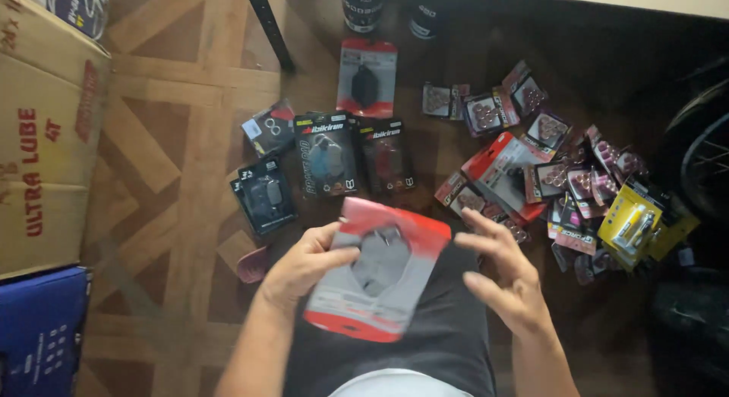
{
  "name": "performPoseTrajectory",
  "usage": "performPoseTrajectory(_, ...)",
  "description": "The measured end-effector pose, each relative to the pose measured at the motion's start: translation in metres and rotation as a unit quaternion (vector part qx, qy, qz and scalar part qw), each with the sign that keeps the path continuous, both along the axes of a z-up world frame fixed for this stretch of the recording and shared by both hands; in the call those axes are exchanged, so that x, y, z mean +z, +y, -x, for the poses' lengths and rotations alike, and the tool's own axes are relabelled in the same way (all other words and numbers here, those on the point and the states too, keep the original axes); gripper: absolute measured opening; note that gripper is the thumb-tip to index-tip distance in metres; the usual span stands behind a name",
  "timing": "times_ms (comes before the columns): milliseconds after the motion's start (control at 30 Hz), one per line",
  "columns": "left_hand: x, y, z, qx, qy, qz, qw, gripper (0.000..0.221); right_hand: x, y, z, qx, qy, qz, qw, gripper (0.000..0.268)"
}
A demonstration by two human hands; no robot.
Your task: The person organizes motorcycle spare parts in their retail packaging by picking up each package from the floor, wiping it with a cloth, then placing it back on the floor, eventually stacking and aligning the packages on a table.
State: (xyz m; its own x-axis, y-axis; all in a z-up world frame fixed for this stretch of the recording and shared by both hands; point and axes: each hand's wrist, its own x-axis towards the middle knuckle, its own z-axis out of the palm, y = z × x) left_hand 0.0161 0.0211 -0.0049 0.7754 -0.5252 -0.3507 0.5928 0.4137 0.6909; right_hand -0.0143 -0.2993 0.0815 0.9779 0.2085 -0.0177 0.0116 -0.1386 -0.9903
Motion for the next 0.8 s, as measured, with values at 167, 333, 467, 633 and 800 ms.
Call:
performPoseTrajectory(167,0.031,-0.022,-0.03,-0.208,-0.241,-0.217,0.923,0.039,-0.028,0.02,-0.023,0.081,0.194,-0.068,0.975,0.05)
performPoseTrajectory(333,0.031,-0.041,-0.039,-0.186,-0.317,-0.324,0.872,0.03,-0.125,0.018,0.003,0.179,0.377,-0.081,0.905,0.032)
performPoseTrajectory(467,0.039,-0.045,-0.032,0.106,-0.238,-0.421,0.869,0.025,-0.121,0.028,0.024,-0.095,0.434,-0.162,0.881,0.035)
performPoseTrajectory(633,0.011,-0.095,0.02,0.088,-0.388,-0.456,0.796,0.042,-0.142,0.033,0.04,-0.235,0.426,-0.276,0.829,0.029)
performPoseTrajectory(800,-0.019,-0.114,0.032,0.006,-0.51,-0.445,0.736,0.05,-0.144,0.037,0.056,-0.217,0.383,-0.343,0.83,0.031)
